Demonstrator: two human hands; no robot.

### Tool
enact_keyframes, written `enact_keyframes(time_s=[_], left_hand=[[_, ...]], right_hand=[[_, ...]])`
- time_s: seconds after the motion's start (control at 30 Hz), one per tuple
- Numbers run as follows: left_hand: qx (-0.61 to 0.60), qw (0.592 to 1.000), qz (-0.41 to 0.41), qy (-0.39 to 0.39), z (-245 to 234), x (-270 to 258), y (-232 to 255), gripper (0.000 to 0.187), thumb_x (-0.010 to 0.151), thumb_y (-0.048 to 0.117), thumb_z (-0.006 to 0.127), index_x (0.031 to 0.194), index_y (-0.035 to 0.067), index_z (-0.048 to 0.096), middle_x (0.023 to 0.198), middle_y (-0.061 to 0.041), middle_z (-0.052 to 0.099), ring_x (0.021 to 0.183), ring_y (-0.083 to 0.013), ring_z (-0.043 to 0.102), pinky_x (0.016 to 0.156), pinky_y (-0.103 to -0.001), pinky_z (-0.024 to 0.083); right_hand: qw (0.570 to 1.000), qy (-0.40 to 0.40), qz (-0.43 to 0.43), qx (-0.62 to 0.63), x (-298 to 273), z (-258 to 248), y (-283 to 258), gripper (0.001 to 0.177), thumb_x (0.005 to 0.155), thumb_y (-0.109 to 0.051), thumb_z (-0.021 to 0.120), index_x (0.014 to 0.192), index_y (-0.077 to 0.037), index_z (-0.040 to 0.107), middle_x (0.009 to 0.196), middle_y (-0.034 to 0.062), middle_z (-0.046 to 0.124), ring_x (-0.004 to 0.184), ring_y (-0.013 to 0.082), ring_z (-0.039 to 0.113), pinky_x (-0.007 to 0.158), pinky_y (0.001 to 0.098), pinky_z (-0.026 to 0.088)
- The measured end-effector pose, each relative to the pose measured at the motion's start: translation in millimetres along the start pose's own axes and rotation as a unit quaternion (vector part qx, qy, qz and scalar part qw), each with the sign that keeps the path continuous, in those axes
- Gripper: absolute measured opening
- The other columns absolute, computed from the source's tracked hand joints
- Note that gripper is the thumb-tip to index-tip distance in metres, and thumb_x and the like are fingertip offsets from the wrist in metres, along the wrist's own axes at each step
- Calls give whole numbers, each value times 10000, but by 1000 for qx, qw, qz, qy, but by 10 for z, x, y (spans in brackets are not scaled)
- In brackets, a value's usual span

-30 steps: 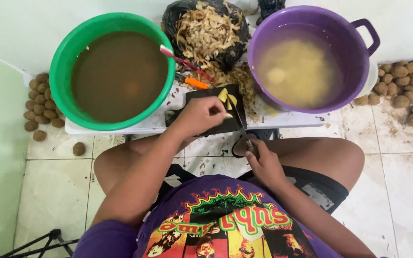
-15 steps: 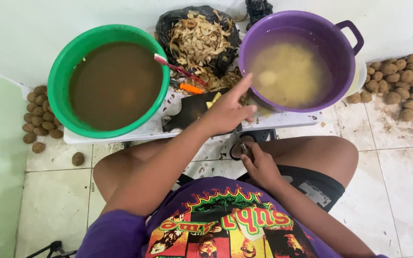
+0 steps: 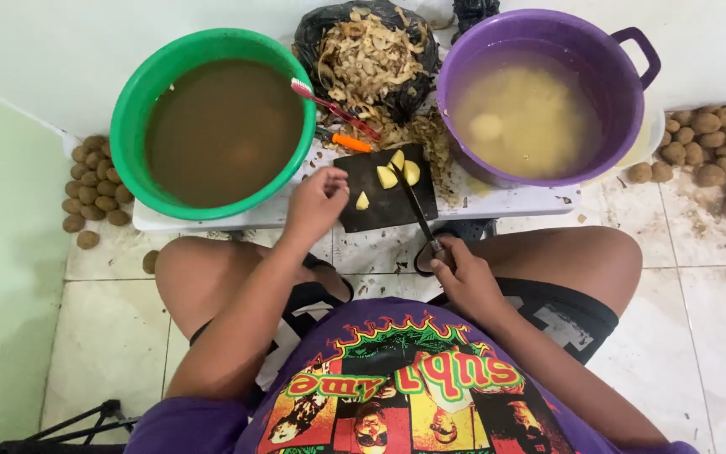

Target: Slicing a peeled potato into rounds using a knife on a small cutting board.

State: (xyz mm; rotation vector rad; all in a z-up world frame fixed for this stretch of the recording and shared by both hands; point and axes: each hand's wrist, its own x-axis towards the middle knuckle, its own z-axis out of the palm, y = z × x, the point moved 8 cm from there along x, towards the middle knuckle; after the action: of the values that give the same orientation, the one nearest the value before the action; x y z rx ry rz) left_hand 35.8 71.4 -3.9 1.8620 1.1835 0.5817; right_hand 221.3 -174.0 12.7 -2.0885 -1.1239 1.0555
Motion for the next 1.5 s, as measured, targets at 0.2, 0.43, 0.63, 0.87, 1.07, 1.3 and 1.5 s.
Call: enact_keyframes(time_s=[0.2,0.43,0.63,0.87,1.07,1.3,1.5], left_hand=[[121,992,18,-36,253,-117,109,399,866,306,769,1242,183,723,1103,-36,762,1062,-192,720,901,-328,598],[75,990,112,33,10,-332,620,414,832,210,805,1195,41,698,1031,-135,687,1006,-320,686,871,-429,593],[-273,866,414,-58,-785,-1436,2519,131,970,201,566,967,122,670,904,-47,631,840,-238,635,794,-359,551],[-265,879,386,-87,-818,-2019,3181,219,738,-82,621,814,123,611,821,-11,589,756,-241,555,852,-408,538],[-238,873,411,-109,-745,-2033,3174,258,740,-93,621,877,125,630,853,-16,604,782,-252,567,856,-406,538],[-200,867,446,-101,-780,-2035,3112,319,742,-108,622,955,127,654,892,-23,623,816,-266,581,861,-403,538],[-164,862,469,-95,-873,-2011,3021,373,744,-119,622,1018,128,673,923,-29,638,843,-278,592,865,-401,538]], right_hand=[[998,-24,22,-53,-86,12,-194,507,983,-412,573,1419,-156,556,1171,289,724,1178,477,659,954,584,556],[1000,-10,24,-16,-40,33,-275,501,982,-330,575,1423,-94,560,1157,339,710,1155,519,660,939,602,557],[1000,-6,20,9,150,137,148,506,967,-324,586,1417,-94,556,1134,334,712,1107,521,674,911,630,548],[1000,4,25,8,197,170,184,478,986,-329,602,1424,-142,567,1123,323,713,1140,508,656,950,610,524],[1000,19,19,6,151,144,218,494,981,-353,610,1425,-142,566,1091,323,715,1119,514,657,935,620,524],[1000,11,8,11,173,169,107,480,974,-317,620,1414,-130,569,1113,328,710,1124,524,657,933,624,517],[1000,9,7,-6,190,158,159,472,988,-327,602,1410,-116,568,1118,346,705,1122,537,649,947,637,512]])
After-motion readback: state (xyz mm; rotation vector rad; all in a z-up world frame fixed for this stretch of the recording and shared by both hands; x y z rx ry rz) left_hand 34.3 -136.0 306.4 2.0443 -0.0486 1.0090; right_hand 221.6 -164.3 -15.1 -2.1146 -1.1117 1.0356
